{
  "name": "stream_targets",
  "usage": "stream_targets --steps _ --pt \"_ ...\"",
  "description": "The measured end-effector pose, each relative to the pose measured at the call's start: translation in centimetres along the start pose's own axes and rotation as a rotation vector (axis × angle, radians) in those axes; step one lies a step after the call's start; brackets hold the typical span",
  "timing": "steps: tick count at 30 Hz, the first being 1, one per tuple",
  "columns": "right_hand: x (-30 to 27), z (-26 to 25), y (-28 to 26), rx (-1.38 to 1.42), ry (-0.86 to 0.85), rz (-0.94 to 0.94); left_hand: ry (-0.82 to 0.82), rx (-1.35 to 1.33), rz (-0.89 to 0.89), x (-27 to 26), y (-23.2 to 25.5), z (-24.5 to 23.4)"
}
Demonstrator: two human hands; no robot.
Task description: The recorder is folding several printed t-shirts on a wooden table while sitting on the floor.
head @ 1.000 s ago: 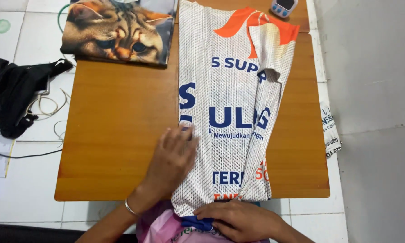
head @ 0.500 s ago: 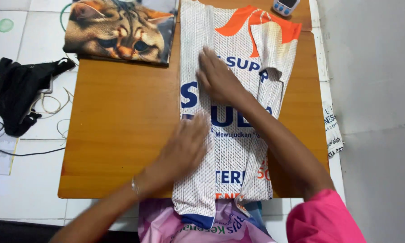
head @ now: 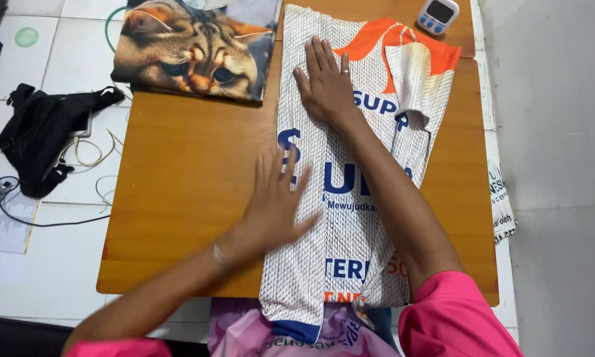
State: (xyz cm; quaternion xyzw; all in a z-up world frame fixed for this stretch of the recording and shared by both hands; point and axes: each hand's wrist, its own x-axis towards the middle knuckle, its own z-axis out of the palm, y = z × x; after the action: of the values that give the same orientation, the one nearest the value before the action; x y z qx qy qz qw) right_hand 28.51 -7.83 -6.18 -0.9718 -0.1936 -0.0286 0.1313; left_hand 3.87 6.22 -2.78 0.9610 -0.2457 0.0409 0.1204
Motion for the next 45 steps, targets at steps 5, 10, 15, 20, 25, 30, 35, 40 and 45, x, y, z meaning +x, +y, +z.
stream_targets --steps 5,10,15,20,25,30,35,40,45 --pt "-0.3 0.1 0.2 0.012 0.012 0.006 0.050 -0.228 0.114 -11.2 7.1 -0.1" --pt "-0.2 0.9 0.7 0.041 0.187 0.021 -0.136 -0.313 0.323 -13.3 8.8 0.8" --pt "0.2 1.4 2.0 0.102 0.306 0.117 -0.039 -0.207 0.313 -11.8 9.8 0.8" --pt "-0.1 1.8 2.1 0.215 0.370 0.094 -0.121 -0.415 0.215 -11.7 9.8 -1.7" --pt "0.2 1.8 2.1 0.159 0.335 0.078 -0.034 -0.544 0.235 -12.1 9.8 -2.5" --pt "0.2 2.1 2.3 0.119 0.336 0.071 -0.053 -0.603 0.279 -11.8 10.0 -1.4" --pt "0.2 2.3 2.3 0.122 0.352 0.059 0.050 -0.614 0.370 -12.1 9.7 -0.9" --pt "0.1 2.2 2.3 0.144 0.371 0.046 0.049 -0.320 0.141 -10.4 5.4 -2.8" --pt "0.1 2.4 2.3 0.143 0.388 0.033 0.172 -0.214 -0.241 -1.7 -2.6 -4.0"
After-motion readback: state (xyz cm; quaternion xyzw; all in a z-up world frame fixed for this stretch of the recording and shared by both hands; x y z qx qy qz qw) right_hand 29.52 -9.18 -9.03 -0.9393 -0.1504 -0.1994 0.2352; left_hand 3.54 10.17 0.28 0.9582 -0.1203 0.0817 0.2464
